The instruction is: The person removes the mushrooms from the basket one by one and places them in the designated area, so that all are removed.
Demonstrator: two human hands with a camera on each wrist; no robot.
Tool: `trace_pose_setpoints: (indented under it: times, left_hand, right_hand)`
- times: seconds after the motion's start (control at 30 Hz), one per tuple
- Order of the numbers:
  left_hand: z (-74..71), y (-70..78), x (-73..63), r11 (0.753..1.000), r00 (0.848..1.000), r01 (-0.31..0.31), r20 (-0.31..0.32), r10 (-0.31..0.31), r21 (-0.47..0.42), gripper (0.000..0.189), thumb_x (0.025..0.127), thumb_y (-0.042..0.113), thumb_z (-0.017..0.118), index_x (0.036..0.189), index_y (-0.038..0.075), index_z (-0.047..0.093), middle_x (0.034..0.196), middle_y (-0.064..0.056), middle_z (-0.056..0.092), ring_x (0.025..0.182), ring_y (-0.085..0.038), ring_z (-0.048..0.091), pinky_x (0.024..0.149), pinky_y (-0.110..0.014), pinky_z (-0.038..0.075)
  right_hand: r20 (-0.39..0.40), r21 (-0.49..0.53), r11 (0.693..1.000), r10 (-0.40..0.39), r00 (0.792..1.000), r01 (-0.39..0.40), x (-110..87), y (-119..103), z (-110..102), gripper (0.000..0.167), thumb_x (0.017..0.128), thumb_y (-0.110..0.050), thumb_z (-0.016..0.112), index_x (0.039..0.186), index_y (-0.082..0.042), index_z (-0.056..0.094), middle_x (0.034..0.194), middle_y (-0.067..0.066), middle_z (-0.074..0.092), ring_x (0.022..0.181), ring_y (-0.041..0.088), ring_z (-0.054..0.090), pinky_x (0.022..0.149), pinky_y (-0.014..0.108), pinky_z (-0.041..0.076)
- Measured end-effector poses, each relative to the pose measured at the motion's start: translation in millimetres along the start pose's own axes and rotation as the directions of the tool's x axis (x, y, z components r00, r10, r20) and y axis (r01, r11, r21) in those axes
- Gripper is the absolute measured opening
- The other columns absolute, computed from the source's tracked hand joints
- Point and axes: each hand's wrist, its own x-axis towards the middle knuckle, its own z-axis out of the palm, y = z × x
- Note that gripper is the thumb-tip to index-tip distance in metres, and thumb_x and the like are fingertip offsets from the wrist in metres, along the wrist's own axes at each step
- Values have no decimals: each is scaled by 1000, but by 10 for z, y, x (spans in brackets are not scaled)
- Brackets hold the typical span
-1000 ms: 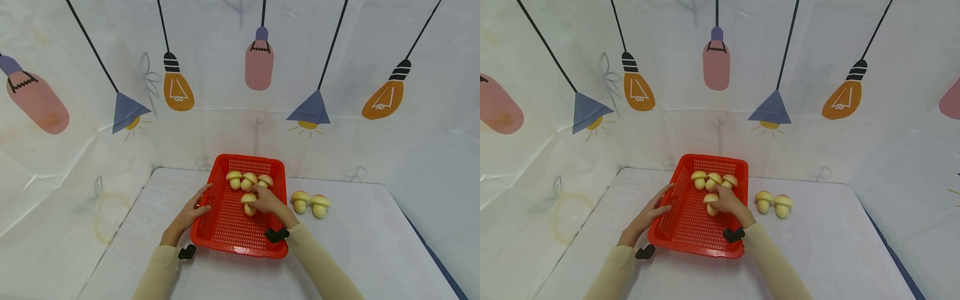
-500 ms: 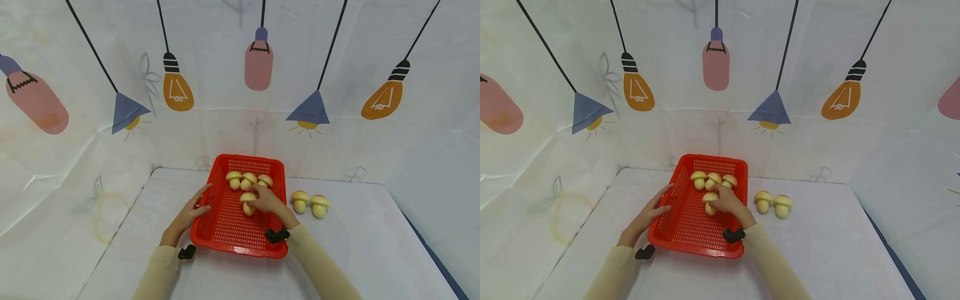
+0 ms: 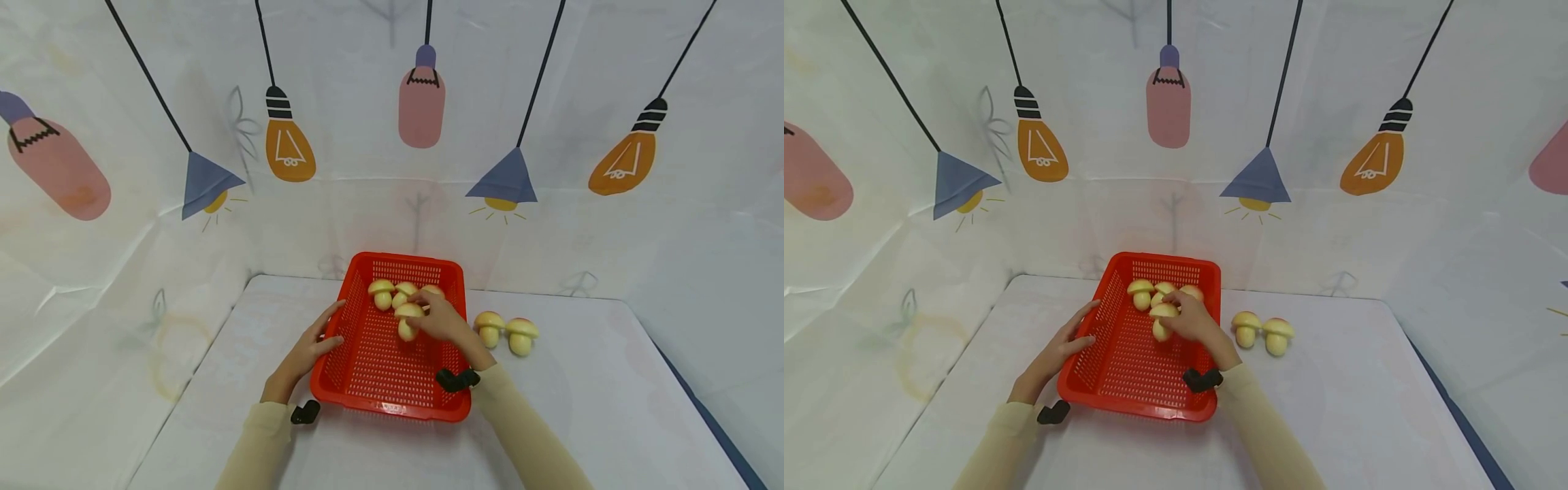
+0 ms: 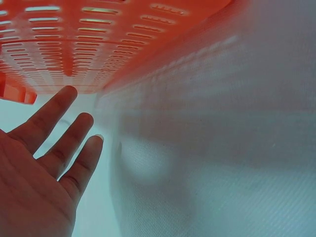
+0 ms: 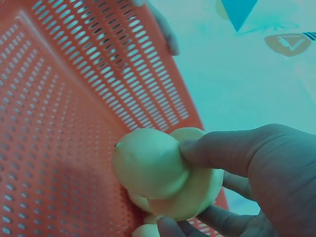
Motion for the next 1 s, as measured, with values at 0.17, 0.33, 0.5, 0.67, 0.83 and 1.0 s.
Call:
trace_pose_setpoints:
  times: [0.17,0.33,0.5,0.67,0.83,1.0]
  left_hand:
    - [2,-6,1,1000,1000,-9,2,9,6,70,100,19,56,163,31,27,141,-33,48,106,-35,67,79,-42,63]
    - [7,-8,-3,1000,1000,-4,-1,4,5,70,101,18,56,163,33,27,141,-31,49,106,-35,66,80,-42,62]
    - [3,-1,-5,1000,1000,-6,5,5,8,70,101,17,56,163,31,27,143,-33,46,109,-37,66,81,-43,62]
    - [-8,-1,2,1000,1000,-4,6,4,17,68,102,18,54,163,31,27,144,-34,45,111,-40,65,82,-45,62]
    - [-8,10,-3,1000,1000,5,9,-5,5,68,103,20,54,163,33,26,143,-34,46,110,-38,65,82,-45,62]
    - [-6,16,-13,1000,1000,5,5,-5,-6,70,102,18,56,163,33,27,142,-32,47,109,-36,65,81,-42,62]
  right_hand:
    - [-11,57,998,20,1000,-19,-19,-9,-67,47,95,-20,71,138,-5,59,143,16,57,126,37,58,98,48,55]
    - [-29,80,997,2,1000,1,-66,-31,-156,47,96,-19,71,140,-6,60,142,16,59,124,39,60,96,49,55]
    - [-49,116,993,-8,999,14,-115,-57,-261,46,96,-19,71,139,-6,61,142,16,60,125,39,60,94,48,56]
    - [-73,177,984,10,997,4,-148,-48,-379,47,95,-18,71,139,-6,60,143,19,57,122,42,61,89,44,57]
    - [-85,186,982,46,995,-30,-188,2,-497,48,95,-19,71,140,-9,60,144,16,57,121,39,59,91,42,54]
    - [-100,134,991,22,995,-8,-238,63,-609,49,95,-18,68,141,-4,58,144,19,56,121,40,56,96,47,52]
